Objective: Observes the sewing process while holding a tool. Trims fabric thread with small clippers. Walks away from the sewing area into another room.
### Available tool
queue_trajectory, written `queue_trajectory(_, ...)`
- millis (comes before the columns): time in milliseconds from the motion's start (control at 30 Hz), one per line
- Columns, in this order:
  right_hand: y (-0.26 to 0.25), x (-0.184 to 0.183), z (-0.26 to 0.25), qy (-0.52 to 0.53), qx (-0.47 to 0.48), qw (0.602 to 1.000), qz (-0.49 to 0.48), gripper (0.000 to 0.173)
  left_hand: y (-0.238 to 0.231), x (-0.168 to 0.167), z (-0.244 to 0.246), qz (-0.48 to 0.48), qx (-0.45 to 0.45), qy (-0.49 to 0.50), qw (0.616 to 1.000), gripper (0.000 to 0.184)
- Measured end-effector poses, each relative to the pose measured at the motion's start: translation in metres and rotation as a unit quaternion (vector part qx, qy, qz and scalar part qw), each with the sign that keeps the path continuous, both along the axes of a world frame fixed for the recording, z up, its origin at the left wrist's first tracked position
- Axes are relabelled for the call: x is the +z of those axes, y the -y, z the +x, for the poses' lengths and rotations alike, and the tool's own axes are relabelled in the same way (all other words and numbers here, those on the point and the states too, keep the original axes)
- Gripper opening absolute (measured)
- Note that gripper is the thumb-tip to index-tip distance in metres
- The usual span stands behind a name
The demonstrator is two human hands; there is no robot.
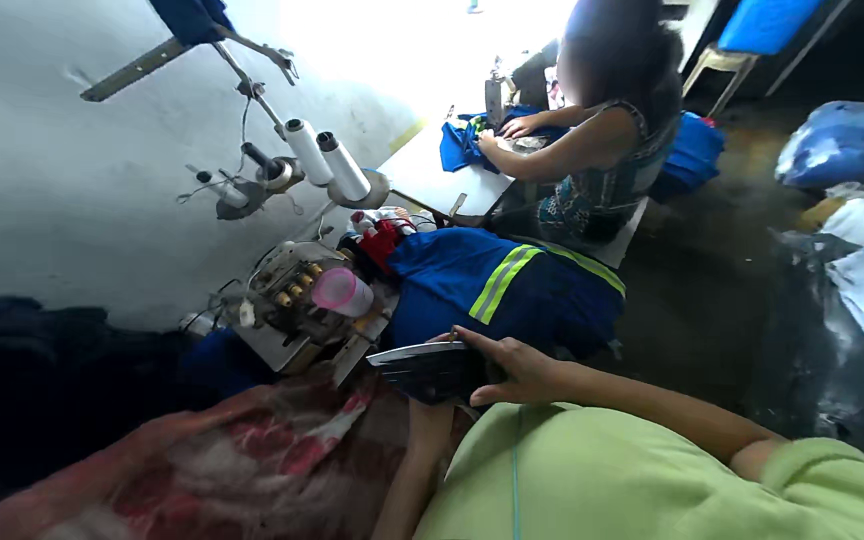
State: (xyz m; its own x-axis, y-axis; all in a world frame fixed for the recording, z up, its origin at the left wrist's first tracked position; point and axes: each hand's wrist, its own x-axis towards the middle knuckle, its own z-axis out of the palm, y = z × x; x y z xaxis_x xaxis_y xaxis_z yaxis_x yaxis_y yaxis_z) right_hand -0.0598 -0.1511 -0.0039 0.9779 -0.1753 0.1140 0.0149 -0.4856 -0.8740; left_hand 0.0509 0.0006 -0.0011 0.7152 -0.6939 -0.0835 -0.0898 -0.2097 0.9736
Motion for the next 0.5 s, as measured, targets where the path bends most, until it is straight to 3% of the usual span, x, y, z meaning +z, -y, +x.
queue_trajectory(133, 0.001, 0.012, -0.008, -0.054, 0.025, 0.998, -0.009, 0.091, -0.009, 0.015, -0.025, 0.014, 0.036, -0.015, 0.999, 0.036)
queue_trajectory(233, 0.002, 0.004, -0.015, -0.047, 0.043, 0.998, -0.007, 0.089, -0.014, 0.025, -0.049, -0.064, 0.045, -0.076, 0.994, 0.031)
queue_trajectory(367, 0.001, -0.001, -0.025, -0.008, 0.095, 0.995, 0.007, 0.088, -0.027, 0.019, -0.075, -0.118, 0.048, -0.072, 0.989, 0.022)
queue_trajectory(400, 0.000, -0.001, -0.029, -0.006, 0.105, 0.994, 0.006, 0.088, -0.029, 0.012, -0.079, -0.126, 0.054, -0.072, 0.988, 0.027)
queue_trajectory(500, -0.007, -0.003, -0.038, 0.021, 0.131, 0.991, 0.023, 0.085, -0.037, 0.000, -0.093, -0.175, 0.079, -0.056, 0.980, 0.071)
